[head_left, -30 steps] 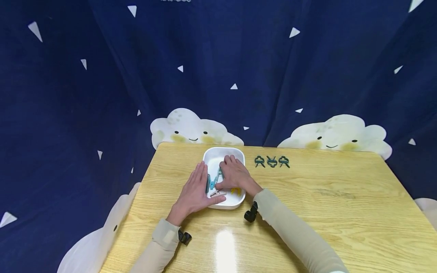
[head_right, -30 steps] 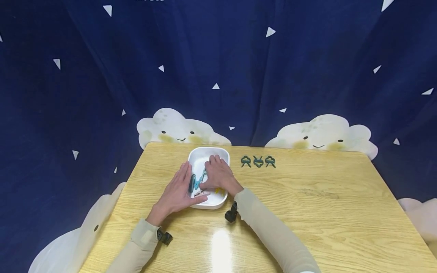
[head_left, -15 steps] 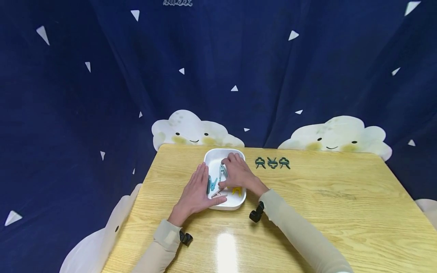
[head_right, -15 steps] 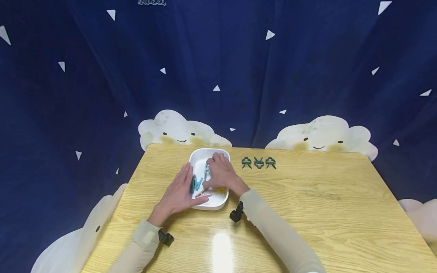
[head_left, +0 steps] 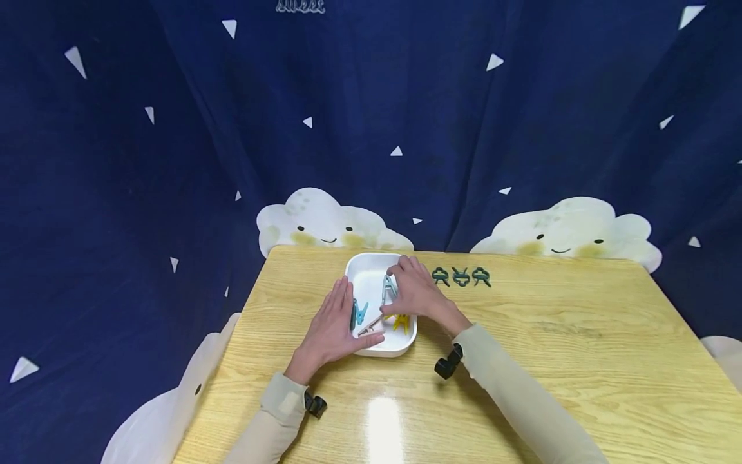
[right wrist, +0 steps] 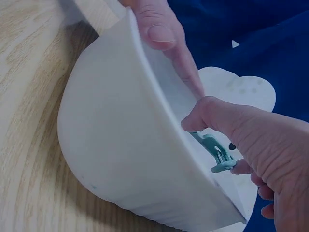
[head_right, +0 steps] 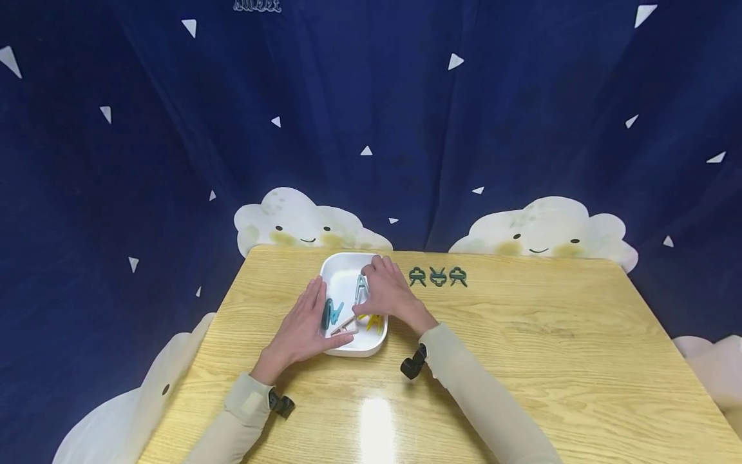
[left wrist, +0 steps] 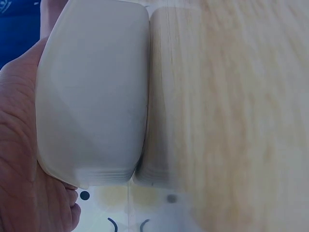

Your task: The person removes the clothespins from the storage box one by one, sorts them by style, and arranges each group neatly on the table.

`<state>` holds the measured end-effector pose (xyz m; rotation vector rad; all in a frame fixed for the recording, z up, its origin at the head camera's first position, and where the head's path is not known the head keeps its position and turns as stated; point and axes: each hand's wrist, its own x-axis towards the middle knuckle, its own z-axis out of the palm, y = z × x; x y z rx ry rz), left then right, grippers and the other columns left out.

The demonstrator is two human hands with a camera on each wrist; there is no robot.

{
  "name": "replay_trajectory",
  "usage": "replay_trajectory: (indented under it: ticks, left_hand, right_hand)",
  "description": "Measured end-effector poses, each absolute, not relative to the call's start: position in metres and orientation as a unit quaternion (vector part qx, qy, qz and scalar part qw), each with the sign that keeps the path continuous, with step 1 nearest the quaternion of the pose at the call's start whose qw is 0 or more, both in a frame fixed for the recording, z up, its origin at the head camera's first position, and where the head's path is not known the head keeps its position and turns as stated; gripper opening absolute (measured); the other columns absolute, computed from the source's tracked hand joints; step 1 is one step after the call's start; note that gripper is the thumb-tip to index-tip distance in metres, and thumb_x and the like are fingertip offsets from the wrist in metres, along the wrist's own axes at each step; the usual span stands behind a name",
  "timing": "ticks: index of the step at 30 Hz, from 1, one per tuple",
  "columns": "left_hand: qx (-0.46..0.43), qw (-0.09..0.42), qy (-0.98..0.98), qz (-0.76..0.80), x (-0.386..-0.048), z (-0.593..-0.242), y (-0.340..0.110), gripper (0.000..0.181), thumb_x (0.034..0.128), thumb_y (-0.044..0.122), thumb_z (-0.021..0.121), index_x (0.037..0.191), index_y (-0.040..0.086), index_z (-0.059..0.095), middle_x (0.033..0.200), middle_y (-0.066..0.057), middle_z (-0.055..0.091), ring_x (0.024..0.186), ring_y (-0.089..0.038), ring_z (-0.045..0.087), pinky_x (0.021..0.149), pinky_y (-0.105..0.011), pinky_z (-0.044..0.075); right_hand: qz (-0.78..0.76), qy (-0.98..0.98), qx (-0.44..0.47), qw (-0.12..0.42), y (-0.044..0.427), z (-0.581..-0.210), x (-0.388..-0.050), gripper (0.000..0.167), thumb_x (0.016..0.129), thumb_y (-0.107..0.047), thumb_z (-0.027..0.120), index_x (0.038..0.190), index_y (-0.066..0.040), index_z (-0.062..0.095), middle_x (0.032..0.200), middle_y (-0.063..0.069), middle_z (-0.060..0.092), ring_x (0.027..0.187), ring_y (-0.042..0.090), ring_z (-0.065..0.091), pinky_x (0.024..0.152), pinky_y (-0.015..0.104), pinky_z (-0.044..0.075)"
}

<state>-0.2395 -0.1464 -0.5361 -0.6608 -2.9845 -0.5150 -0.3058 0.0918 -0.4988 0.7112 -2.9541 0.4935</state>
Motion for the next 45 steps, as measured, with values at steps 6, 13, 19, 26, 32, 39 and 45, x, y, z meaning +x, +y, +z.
replay_trajectory:
  ticks: [6, 13, 19, 26, 32, 39, 45]
  left_hand:
    - [-0.210, 0.024, -0.963, -0.170, -0.240, -0.537, -0.146, 0.138, 0.0767, 0.099, 0.045, 0.166, 0.000, 0.005, 0.176, -0.015, -0.003, 0.161, -0.021, -0.007, 0.131, -0.039, 0.008]
    - [-0.205, 0.030, -0.963, -0.170, -0.241, -0.537, -0.146, 0.139, 0.0758, 0.099, 0.044, 0.166, 0.000, 0.008, 0.176, -0.015, 0.000, 0.162, -0.023, -0.004, 0.131, -0.041, 0.011]
    - [-0.200, 0.024, -0.965, -0.168, -0.241, -0.537, -0.147, 0.141, 0.0744, 0.101, 0.042, 0.166, 0.001, 0.006, 0.176, -0.014, -0.001, 0.161, -0.021, -0.007, 0.131, -0.040, 0.009]
    - [-0.201, 0.024, -0.964, -0.175, -0.241, -0.535, -0.146, 0.140, 0.0747, 0.100, 0.045, 0.166, 0.001, 0.006, 0.176, -0.014, -0.001, 0.162, -0.022, -0.005, 0.131, -0.041, 0.010]
    - [-0.203, 0.023, -0.963, -0.176, -0.240, -0.534, -0.146, 0.140, 0.0747, 0.100, 0.045, 0.166, 0.002, 0.004, 0.176, -0.014, -0.002, 0.162, -0.022, -0.005, 0.131, -0.040, 0.009]
    - [-0.206, 0.027, -0.963, -0.173, -0.240, -0.536, -0.146, 0.139, 0.0750, 0.100, 0.044, 0.166, 0.002, 0.005, 0.176, -0.016, 0.000, 0.162, -0.025, -0.002, 0.131, -0.040, 0.009]
    - [-0.203, 0.021, -0.963, -0.175, -0.239, -0.536, -0.146, 0.140, 0.0744, 0.100, 0.044, 0.166, 0.002, 0.005, 0.176, -0.015, -0.001, 0.162, -0.026, -0.001, 0.131, -0.041, 0.010]
  right_hand:
    - [0.174, -0.956, 0.232, 0.034, 0.100, -0.493, -0.304, 0.090, 0.064, -0.058, 0.089, 0.131, -0.003, 0.066, 0.113, 0.007, 0.053, 0.101, 0.024, 0.043, 0.082, 0.035, 0.039]
    - [0.189, -0.958, 0.211, 0.039, 0.117, -0.488, -0.305, 0.086, 0.066, -0.055, 0.090, 0.131, -0.005, 0.065, 0.114, 0.008, 0.055, 0.107, 0.026, 0.045, 0.087, 0.040, 0.042]
    - [0.197, -0.960, 0.196, 0.033, 0.137, -0.487, -0.310, 0.086, 0.070, -0.053, 0.088, 0.135, -0.003, 0.062, 0.116, 0.010, 0.056, 0.112, 0.030, 0.047, 0.096, 0.045, 0.044]
    - [0.202, -0.959, 0.192, 0.044, 0.160, -0.486, -0.311, 0.088, 0.068, -0.052, 0.089, 0.134, 0.000, 0.062, 0.108, 0.013, 0.057, 0.098, 0.029, 0.048, 0.083, 0.042, 0.043]
    - [0.216, -0.958, 0.183, 0.045, 0.178, -0.492, -0.311, 0.085, 0.068, -0.048, 0.085, 0.133, 0.001, 0.061, 0.123, 0.021, 0.064, 0.112, 0.038, 0.052, 0.096, 0.053, 0.047]
    - [0.204, -0.962, 0.177, 0.042, 0.192, -0.505, -0.312, 0.082, 0.069, -0.047, 0.085, 0.130, 0.002, 0.063, 0.120, 0.021, 0.066, 0.112, 0.041, 0.055, 0.095, 0.055, 0.048]
    - [0.174, -0.969, 0.171, 0.035, 0.198, -0.517, -0.311, 0.084, 0.067, -0.051, 0.085, 0.129, 0.002, 0.065, 0.111, 0.019, 0.065, 0.104, 0.040, 0.055, 0.088, 0.053, 0.049]
